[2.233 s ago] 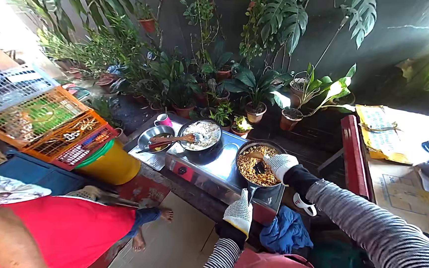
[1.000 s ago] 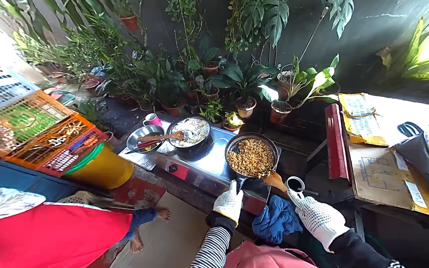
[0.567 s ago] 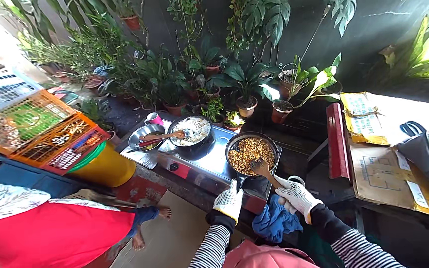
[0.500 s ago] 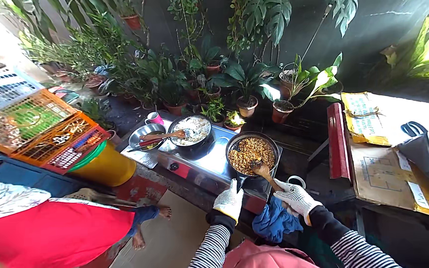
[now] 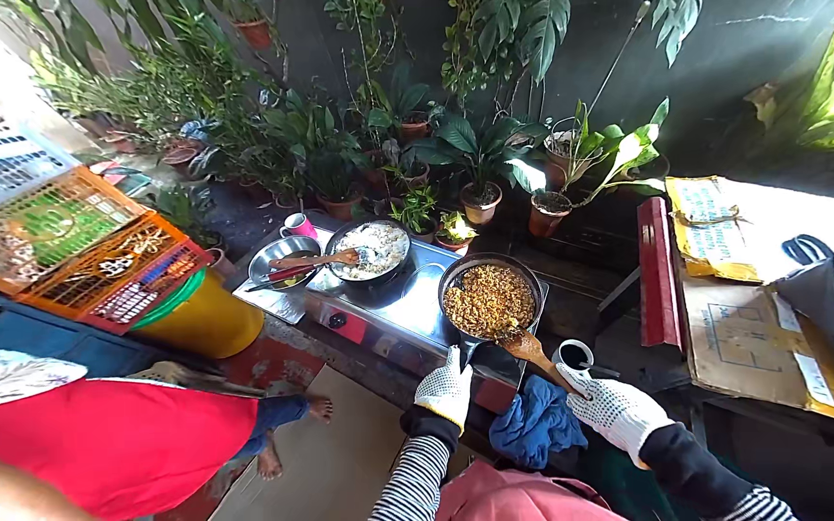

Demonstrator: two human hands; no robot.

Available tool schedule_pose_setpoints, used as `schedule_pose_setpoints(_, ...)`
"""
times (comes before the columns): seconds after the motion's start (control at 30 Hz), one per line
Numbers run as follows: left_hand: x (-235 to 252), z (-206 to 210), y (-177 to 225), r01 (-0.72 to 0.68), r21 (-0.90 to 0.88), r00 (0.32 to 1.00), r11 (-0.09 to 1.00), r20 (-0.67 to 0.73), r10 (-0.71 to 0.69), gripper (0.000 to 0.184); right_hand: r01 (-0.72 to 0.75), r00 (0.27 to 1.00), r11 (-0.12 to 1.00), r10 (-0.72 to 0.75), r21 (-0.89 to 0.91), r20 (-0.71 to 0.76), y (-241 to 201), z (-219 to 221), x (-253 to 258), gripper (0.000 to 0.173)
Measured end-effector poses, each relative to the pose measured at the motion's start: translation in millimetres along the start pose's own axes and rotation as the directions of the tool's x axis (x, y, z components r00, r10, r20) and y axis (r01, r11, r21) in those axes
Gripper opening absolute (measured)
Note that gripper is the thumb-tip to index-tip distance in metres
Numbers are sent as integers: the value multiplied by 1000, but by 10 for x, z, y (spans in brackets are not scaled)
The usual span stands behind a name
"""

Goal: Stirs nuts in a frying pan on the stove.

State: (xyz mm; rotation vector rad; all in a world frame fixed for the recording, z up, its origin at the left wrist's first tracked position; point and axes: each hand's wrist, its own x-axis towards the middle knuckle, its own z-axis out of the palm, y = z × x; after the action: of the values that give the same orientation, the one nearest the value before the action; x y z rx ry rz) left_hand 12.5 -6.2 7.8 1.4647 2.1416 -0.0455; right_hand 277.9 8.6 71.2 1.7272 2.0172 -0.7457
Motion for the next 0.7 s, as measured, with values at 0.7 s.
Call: schedule_pose_setpoints(0.7,-3,23,-5,-1,-5,1000,1000,-2,1,62,-34,984,999,29,-24,-174,-91,-70,209,59)
